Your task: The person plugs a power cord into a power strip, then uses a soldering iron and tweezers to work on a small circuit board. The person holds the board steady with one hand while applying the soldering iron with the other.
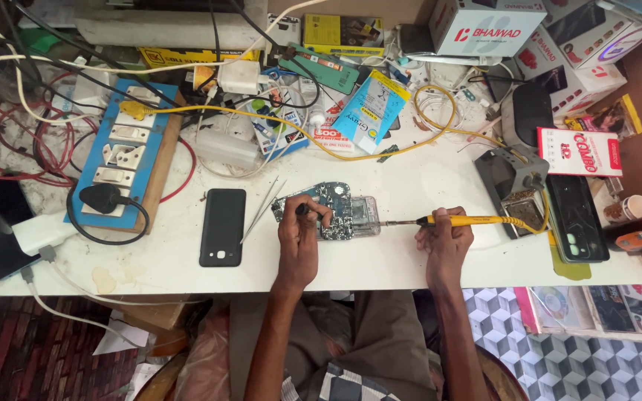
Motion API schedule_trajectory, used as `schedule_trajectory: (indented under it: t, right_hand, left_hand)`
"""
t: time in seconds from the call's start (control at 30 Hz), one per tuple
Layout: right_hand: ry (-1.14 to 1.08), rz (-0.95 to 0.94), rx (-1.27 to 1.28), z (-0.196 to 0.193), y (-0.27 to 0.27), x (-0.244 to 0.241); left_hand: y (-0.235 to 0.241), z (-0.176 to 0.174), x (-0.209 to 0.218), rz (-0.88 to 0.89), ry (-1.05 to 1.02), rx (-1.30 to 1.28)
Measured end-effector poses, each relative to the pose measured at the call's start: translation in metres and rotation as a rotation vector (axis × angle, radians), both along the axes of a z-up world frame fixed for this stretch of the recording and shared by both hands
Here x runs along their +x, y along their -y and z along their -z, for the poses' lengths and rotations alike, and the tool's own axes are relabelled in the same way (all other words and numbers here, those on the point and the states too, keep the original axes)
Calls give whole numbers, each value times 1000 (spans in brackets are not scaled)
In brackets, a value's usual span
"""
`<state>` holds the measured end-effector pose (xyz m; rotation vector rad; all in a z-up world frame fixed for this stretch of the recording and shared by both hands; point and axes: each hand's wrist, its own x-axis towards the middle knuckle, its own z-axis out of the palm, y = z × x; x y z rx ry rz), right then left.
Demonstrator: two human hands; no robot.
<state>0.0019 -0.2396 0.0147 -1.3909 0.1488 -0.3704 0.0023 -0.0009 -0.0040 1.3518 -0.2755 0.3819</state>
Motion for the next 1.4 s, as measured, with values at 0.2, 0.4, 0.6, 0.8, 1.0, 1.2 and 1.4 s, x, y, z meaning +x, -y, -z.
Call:
schedule_trajectory:
  t: [0.2,0.4,0.6,0.8,1.0,1.2,1.4]
  right_hand:
    - [-47,-9,-39,-1,-1,-2]
    - [-6,-15,-22,2,1,-1]
    - [-24,8,-7,7,3,-1]
    - [-4,50,29,10,5,0]
    - [15,39,39,12,5,0]
    - [24,13,48,13,7,-1]
    - [44,29,48,15,8,1]
  left_hand:
    - [0,0,-2,4,-3,-10]
    - [1,0,-2,-3,2,-4]
    - [0,-1,-2,18,29,-27]
    - [0,-1,-2,13,17,-18]
    - [0,1,-3,11,8,-31]
    - [0,1,0,19,22,-33]
    - [0,1,-2,5,5,-13]
